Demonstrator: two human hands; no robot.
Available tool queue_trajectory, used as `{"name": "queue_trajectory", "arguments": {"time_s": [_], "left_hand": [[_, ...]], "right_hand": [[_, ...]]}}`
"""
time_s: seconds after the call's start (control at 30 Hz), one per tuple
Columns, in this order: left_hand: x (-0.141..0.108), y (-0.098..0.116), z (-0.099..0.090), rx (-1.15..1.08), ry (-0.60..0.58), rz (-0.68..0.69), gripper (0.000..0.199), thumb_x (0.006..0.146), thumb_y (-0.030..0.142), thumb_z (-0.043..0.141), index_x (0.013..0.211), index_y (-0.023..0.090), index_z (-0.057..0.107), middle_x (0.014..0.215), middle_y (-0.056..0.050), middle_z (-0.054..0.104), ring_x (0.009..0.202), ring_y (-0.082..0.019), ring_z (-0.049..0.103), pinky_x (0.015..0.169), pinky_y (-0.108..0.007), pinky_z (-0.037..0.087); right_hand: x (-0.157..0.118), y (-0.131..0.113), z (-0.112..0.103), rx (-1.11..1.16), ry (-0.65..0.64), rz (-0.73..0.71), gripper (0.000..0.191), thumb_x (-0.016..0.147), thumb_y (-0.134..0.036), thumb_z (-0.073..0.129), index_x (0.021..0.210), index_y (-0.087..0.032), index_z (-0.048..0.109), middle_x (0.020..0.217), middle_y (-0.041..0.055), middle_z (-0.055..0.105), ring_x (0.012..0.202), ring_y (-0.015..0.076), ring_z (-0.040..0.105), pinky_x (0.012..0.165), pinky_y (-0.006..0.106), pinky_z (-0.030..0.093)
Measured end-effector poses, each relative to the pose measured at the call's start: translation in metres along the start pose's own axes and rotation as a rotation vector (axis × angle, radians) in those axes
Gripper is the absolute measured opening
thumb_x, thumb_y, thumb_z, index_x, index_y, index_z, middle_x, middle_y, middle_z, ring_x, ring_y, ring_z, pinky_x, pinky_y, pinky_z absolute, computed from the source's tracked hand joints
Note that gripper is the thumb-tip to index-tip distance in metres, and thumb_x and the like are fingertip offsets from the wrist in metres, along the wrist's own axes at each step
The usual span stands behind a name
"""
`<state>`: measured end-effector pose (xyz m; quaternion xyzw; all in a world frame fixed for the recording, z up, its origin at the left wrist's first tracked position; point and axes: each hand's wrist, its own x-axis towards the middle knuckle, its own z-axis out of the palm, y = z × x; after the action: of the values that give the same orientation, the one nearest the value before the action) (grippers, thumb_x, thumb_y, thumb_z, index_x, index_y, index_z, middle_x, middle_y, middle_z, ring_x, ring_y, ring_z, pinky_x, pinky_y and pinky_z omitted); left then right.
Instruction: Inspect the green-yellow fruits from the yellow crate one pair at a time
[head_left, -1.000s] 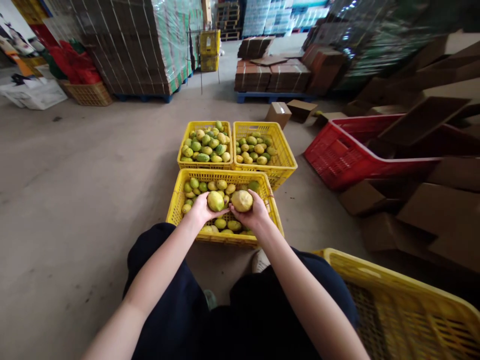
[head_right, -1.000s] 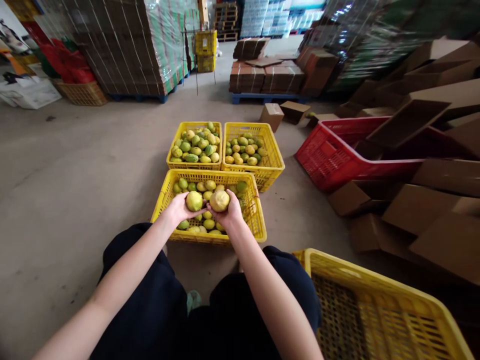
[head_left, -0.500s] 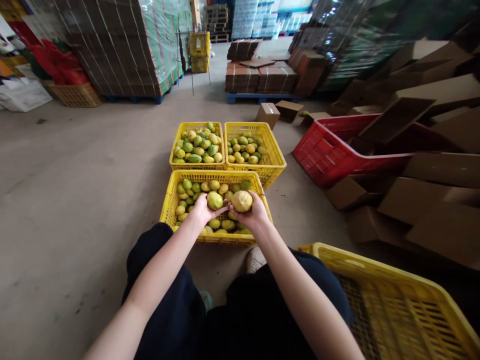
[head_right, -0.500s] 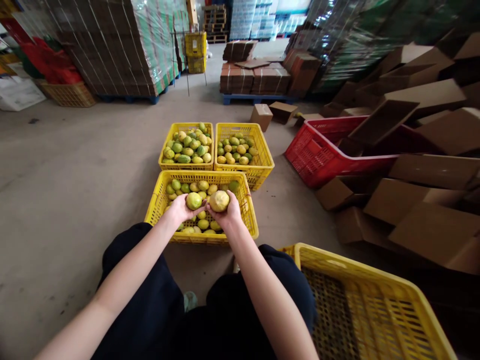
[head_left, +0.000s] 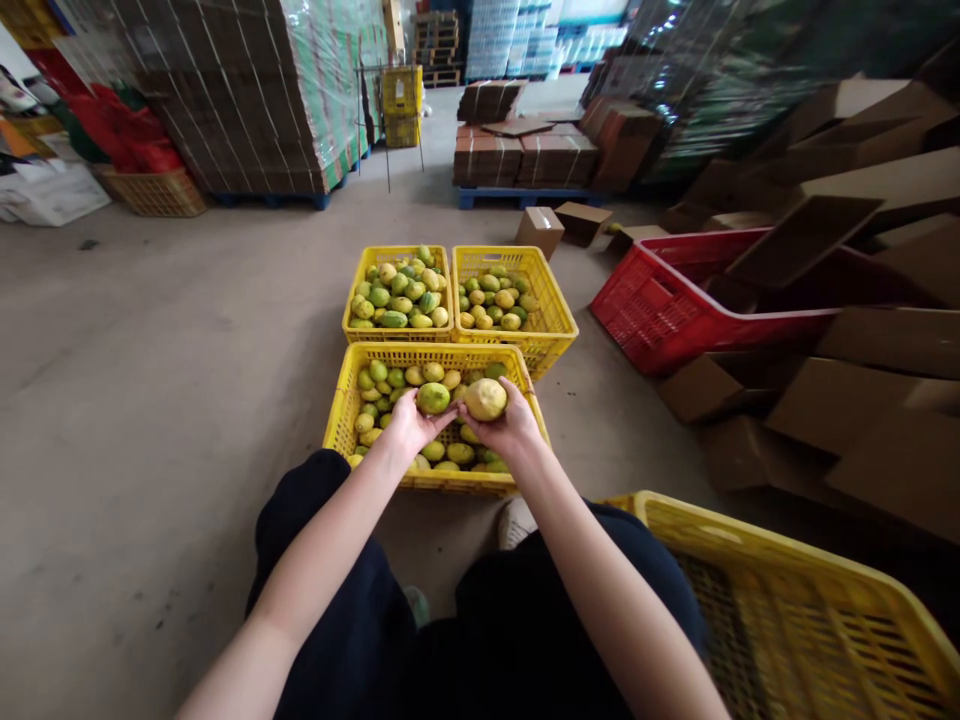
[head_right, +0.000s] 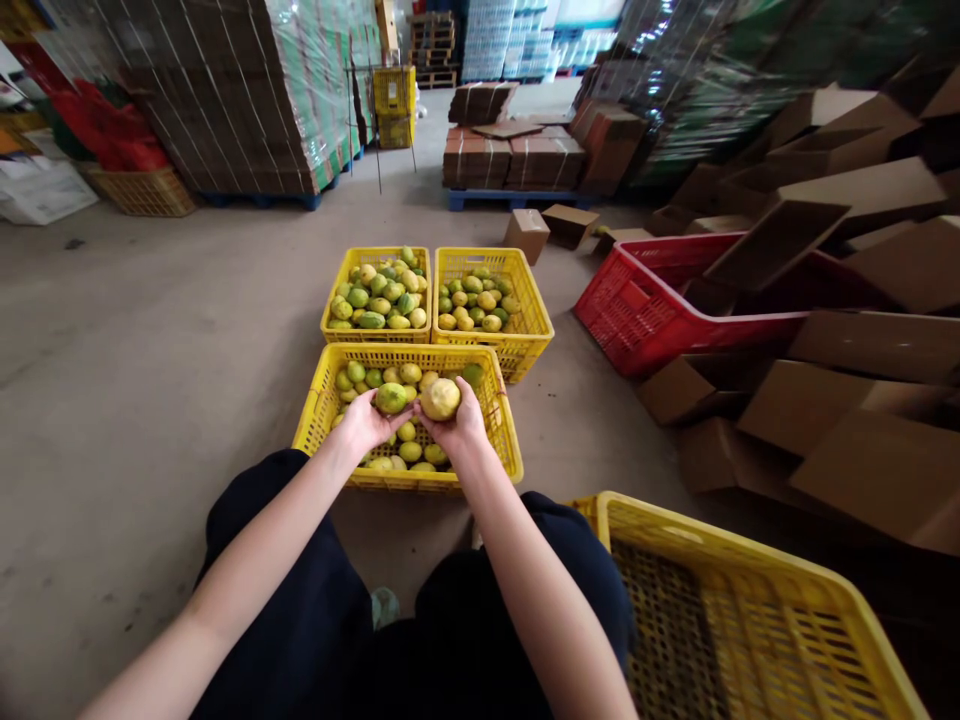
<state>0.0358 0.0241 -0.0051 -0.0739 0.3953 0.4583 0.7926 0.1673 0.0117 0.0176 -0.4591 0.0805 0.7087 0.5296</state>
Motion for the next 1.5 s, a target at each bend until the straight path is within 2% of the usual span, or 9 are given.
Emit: {"name": "queue_trajectory", "arguments": {"time_s": [0.2,0.33,0.43,0.67,1.0,1.27,1.5], "left_hand": [[-0.007,0.000,0.003,-0.001,0.006,0.003,0.037,0.097,0.029,0.034,0.126,0.014,0.050,0.102,-0.015,0.068,0.084,-0.025,0.070,0.059,-0.035,0.061],[-0.008,0.001,0.005,-0.051,0.040,0.027,0.033,0.098,0.031,0.034,0.122,0.017,0.053,0.099,-0.012,0.068,0.083,-0.023,0.070,0.056,-0.032,0.061],[-0.011,0.003,0.007,-0.068,0.053,0.039,0.032,0.098,0.031,0.037,0.121,0.015,0.054,0.097,-0.012,0.068,0.082,-0.023,0.070,0.053,-0.029,0.061],[-0.016,0.004,0.010,-0.055,0.036,0.023,0.033,0.097,0.031,0.042,0.123,0.014,0.053,0.102,-0.014,0.068,0.084,-0.024,0.070,0.051,-0.027,0.061],[-0.012,0.007,0.004,-0.093,0.008,-0.001,0.029,0.096,0.025,0.041,0.119,0.013,0.054,0.090,-0.012,0.067,0.077,-0.021,0.070,0.049,-0.022,0.060],[-0.013,0.006,0.005,-0.080,0.028,0.012,0.027,0.095,0.024,0.043,0.117,0.014,0.055,0.085,-0.010,0.066,0.071,-0.019,0.069,0.049,-0.022,0.059],[-0.012,0.005,0.004,-0.077,0.018,0.040,0.028,0.096,0.028,0.041,0.116,0.012,0.054,0.084,-0.010,0.066,0.067,-0.018,0.068,0.050,-0.023,0.060]], "right_hand": [[-0.004,-0.001,0.003,-0.007,0.013,-0.010,0.021,0.092,-0.038,0.046,0.090,-0.020,0.056,0.070,0.0035,0.063,0.066,0.0187,0.060,0.053,0.030,0.056],[-0.003,-0.001,0.002,-0.002,0.034,-0.058,0.018,0.090,-0.038,0.048,0.088,-0.022,0.056,0.066,0.0017,0.062,0.064,0.0181,0.060,0.051,0.028,0.055],[-0.005,-0.003,0.001,0.031,0.044,-0.098,0.016,0.090,-0.035,0.049,0.083,-0.022,0.054,0.067,0.0010,0.061,0.063,0.0169,0.060,0.051,0.027,0.055],[-0.017,-0.008,0.002,0.082,0.000,-0.024,0.022,0.091,-0.038,0.044,0.086,-0.019,0.055,0.068,0.0036,0.060,0.062,0.0164,0.058,0.046,0.023,0.051],[-0.020,-0.005,0.008,0.036,-0.034,0.006,0.029,0.092,-0.040,0.040,0.088,-0.018,0.058,0.069,0.0081,0.063,0.065,0.0184,0.059,0.045,0.023,0.051],[-0.017,-0.002,0.009,0.067,-0.039,0.006,0.025,0.092,-0.038,0.041,0.085,-0.019,0.055,0.071,0.0052,0.061,0.065,0.0168,0.059,0.047,0.023,0.053],[-0.016,-0.002,0.009,0.062,-0.038,0.022,0.028,0.093,-0.040,0.041,0.088,-0.018,0.057,0.070,0.0064,0.062,0.066,0.0177,0.060,0.047,0.023,0.053]]}}
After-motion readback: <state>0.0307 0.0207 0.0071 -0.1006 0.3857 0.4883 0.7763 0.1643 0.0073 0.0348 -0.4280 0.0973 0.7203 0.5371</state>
